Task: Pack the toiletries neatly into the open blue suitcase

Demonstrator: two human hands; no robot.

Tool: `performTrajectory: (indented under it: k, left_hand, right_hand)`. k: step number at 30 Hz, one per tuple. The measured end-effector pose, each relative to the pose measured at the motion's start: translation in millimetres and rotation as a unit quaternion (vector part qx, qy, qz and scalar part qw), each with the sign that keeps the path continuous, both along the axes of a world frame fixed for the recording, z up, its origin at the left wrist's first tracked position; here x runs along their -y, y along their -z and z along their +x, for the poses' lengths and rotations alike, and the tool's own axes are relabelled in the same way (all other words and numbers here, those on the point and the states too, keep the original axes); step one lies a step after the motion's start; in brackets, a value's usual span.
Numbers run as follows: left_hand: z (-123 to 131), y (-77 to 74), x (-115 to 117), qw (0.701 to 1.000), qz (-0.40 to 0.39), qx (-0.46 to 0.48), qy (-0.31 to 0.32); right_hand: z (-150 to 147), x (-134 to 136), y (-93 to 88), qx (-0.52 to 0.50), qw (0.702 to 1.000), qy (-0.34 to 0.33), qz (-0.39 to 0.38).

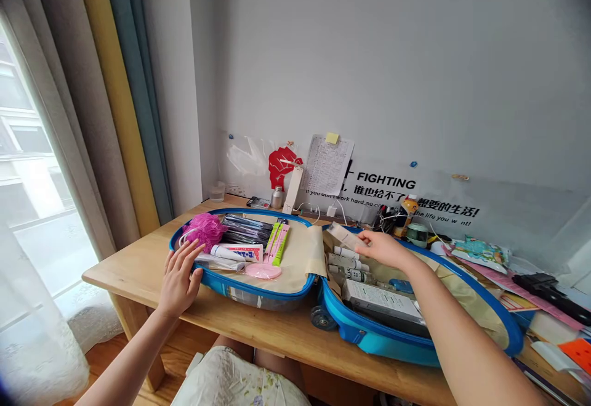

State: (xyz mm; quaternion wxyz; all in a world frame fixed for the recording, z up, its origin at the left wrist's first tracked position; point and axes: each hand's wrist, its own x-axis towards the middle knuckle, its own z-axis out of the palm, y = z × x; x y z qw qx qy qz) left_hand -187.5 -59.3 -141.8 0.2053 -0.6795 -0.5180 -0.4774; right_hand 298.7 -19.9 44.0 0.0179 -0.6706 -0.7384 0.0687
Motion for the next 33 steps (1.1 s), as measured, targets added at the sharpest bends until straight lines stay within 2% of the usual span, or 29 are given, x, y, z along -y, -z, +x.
performTrajectory:
  k: [4, 7, 11, 15, 20, 25, 29, 33]
  left_hand:
    - [1, -0.4, 1, 1.0, -0.008, 0.01, 0.001]
    - [1, -0.3, 1, 1.0, 0.001, 0.007, 0.005]
    - [2, -1.1, 1, 1.0, 0.013, 0.007, 0.008]
    - [2, -1.4, 0, 1.0, 0.008, 0.016, 0.007]
    - [2, 1.4, 0, 1.0, -0.01, 0.026, 0.006]
    - [2, 1.6, 1, 1.0, -0.013, 0.024, 0.008]
    - [1, 0.7, 0, 1.0, -0.011, 0.025, 0.009]
    - [1, 1.2, -1, 1.0, 0.005, 0.016, 0.009]
  right_hand:
    - [-56, 8, -14.1, -0.081, 0.995, -0.054, 0.039]
    - [-108, 15, -14.0, -0.043, 0.993, -0.098, 0.043]
    - [-162, 15, 0.3, 0.017, 0.992, -0.126, 0.026]
    - [-193, 7, 20.9, 0.053, 0.989, -0.141, 0.002]
    - [-205, -1, 36.6, 0.076, 0.985, -0.153, -0.014]
    - [-204, -4, 40.4, 0.061, 0.985, -0.161, -0.022]
    - [-196, -7, 35.3, 0.021, 0.987, -0.158, -0.022]
    - [-173, -11, 18.0, -0.028, 0.991, -0.134, 0.004]
